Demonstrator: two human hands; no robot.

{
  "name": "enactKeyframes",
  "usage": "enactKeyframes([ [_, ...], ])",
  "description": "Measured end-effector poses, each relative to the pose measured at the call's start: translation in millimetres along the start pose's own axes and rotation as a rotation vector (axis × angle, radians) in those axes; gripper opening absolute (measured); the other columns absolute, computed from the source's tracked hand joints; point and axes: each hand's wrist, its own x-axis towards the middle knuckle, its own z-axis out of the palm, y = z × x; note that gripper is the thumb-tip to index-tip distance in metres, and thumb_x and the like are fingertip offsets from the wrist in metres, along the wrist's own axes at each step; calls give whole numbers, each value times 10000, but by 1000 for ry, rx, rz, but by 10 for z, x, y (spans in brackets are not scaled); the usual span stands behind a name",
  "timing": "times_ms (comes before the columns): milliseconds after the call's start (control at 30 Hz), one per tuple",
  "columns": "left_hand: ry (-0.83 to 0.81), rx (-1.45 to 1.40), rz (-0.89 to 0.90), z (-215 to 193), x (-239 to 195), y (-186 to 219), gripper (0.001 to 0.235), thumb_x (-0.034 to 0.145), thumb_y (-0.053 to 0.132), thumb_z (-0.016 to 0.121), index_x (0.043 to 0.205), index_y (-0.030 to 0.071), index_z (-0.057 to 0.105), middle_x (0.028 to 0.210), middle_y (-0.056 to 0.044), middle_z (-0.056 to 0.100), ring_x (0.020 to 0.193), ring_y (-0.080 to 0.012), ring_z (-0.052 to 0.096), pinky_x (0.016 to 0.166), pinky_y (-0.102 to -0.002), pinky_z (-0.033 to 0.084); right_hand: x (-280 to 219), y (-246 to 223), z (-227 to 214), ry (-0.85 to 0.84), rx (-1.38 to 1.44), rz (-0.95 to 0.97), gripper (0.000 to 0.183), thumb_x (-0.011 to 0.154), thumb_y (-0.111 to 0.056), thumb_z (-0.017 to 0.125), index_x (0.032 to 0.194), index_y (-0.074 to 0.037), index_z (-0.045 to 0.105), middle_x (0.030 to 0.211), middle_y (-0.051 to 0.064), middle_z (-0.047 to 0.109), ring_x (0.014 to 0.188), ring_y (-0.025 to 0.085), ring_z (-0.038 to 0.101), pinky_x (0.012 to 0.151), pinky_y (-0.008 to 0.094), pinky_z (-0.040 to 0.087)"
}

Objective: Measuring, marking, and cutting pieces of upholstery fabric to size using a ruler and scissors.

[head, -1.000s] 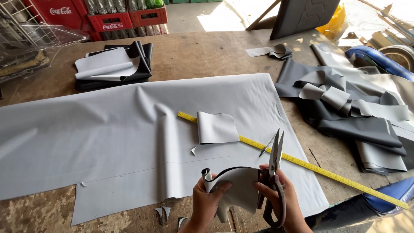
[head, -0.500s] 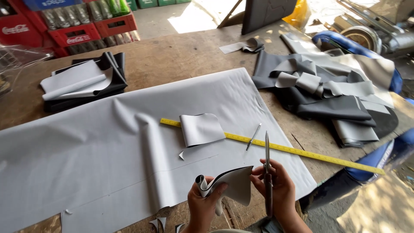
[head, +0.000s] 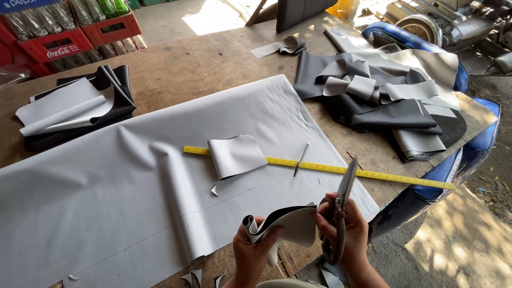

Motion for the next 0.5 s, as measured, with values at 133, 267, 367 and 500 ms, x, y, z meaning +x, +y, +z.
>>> enactKeyframes([
  [133,36,-26,-141,-27,11,-89,370,631,76,993,906,119,750,783,-6,754,727,-127,662,662,-291,543,-6,-25,-39,74,-45,20,415,791,28,769,1176,-47,634,834,99,700,767,183,651,642,306,514],
  [267,-9,-86,-178,-66,53,-52,305,680,55,944,917,89,754,787,-25,736,754,-137,629,665,-301,516,-26,-50,-34,74,-52,54,429,782,56,763,1169,-66,624,827,84,679,778,174,647,665,298,517],
  [367,-97,-233,-373,-59,69,187,236,769,52,783,996,42,721,862,-104,723,804,-222,631,698,-358,509,-42,-81,-15,82,-12,81,452,777,74,745,1186,-60,608,837,106,669,777,184,649,622,302,537],
  [500,-178,-453,-541,-46,91,96,263,824,-38,603,1080,-7,654,945,-175,674,891,-288,600,763,-391,470,-57,-14,-74,54,29,45,517,769,81,746,1238,-72,589,837,104,657,857,189,662,657,300,532],
])
